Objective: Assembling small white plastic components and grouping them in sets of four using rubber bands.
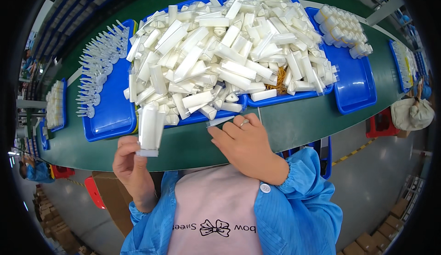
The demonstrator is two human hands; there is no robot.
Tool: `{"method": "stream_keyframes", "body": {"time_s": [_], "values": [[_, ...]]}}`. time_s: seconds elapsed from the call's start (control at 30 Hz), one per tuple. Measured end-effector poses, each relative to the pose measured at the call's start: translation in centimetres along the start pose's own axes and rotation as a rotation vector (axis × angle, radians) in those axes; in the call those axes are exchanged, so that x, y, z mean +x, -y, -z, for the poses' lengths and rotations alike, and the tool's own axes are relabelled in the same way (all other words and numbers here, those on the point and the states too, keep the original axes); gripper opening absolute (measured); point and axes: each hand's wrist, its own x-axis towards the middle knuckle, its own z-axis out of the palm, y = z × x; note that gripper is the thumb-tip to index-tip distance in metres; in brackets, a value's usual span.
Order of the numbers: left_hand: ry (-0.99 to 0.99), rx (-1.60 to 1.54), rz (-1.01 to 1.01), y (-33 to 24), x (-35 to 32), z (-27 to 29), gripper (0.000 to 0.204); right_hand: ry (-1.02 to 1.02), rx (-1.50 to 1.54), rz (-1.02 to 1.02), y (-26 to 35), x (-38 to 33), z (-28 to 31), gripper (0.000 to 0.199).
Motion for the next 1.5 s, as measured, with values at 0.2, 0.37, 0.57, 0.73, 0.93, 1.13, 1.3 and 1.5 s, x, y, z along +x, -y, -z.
{"method": "stream_keyframes", "body": {"time_s": [0.2, 0.37, 0.57, 0.73, 0.93, 1.13, 1.3, 1.5], "values": [[-0.08, -0.048, -0.038, 0.2, 0.0, 0.2, 0.012, 0.12, -0.156, 0.065, -0.4, -0.8, -1.6, 0.027], [-0.04, -0.057, -0.028, 0.4, 0.1, 0.3, 0.012, 0.243, -0.108, 0.144, -0.3, -1.4, -1.3, 0.037], [-0.038, -0.034, -0.01, 0.0, 0.0, 0.4, 0.014, 0.315, 0.499, -0.284, -0.7, -1.5, 2.3, 0.038], [0.015, 0.03, -0.014, -0.7, -0.1, -0.2, 0.014, -0.057, 1.233, -0.329, -3.3, -2.5, 4.6, 0.034], [0.387, 0.234, -0.237, -2.1, 0.6, -2.0, 0.034, -0.503, 1.25, -0.507, -3.2, -0.9, 4.3, 0.015], [0.607, 0.316, -0.443, -2.4, 1.3, -4.6, 0.038, -0.373, 1.076, -0.434, -3.4, 1.1, 3.5, 0.027], [0.636, 0.303, -0.427, -2.4, 1.3, -5.0, 0.042, -0.372, 1.077, -0.464, -3.6, 1.2, 3.5, 0.029], [0.659, 0.325, -0.446, -2.3, 1.2, -5.0, 0.044, -0.274, 1.08, -0.431, -3.6, 1.1, 3.3, 0.025]]}}
